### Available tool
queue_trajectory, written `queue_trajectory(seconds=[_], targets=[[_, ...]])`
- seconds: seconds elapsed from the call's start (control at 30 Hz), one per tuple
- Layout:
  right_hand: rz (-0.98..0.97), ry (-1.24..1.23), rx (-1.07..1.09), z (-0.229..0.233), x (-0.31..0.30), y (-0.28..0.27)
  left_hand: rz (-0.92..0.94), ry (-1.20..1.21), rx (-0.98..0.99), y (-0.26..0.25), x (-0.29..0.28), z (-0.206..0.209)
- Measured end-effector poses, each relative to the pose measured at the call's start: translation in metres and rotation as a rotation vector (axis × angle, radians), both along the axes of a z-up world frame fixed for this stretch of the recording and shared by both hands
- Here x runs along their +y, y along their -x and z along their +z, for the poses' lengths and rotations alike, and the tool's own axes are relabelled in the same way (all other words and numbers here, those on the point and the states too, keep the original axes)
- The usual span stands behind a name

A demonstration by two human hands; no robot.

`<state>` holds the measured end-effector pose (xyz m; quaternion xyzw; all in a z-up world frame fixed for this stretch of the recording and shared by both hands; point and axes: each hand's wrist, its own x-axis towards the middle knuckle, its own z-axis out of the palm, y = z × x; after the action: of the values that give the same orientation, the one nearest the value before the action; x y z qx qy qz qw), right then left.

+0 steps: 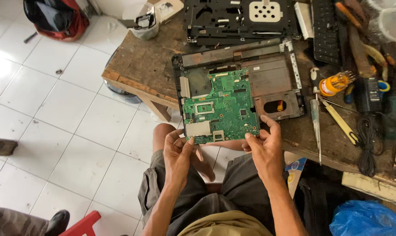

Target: The person removes a metal bracket from a laptop motherboard, then uses a syringe to apply a substance to a component on the board. They then use a yellow tool to scrape or clean the same area.

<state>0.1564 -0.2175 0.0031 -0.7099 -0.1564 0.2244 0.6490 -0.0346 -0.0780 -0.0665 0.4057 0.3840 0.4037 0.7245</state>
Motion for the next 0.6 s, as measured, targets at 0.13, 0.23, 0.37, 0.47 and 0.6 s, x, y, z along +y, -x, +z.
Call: queue_trajectory(seconds=[0.13, 0.23, 0.37, 0.47, 0.6], targets=[[0.029, 0.025, 0.024, 0.007, -0.001, -0.005, -0.018, -0.004, 0.031, 0.001, 0.002, 0.017], [0.064, 0.095, -0.001, 0.001, 0.0, -0.018, -0.045, -0.025, 0.024, -0.002, 0.009, 0.017], [0.112, 0.099, 0.024, -0.003, -0.004, -0.023, -0.066, -0.036, 0.044, -0.003, 0.011, 0.023], [0.149, 0.141, 0.019, 0.002, -0.007, -0.025, -0.072, -0.036, 0.05, -0.004, 0.016, 0.03], [0.201, 0.203, 0.011, -0.003, -0.009, -0.03, -0.074, -0.031, 0.058, -0.006, 0.019, 0.029]])
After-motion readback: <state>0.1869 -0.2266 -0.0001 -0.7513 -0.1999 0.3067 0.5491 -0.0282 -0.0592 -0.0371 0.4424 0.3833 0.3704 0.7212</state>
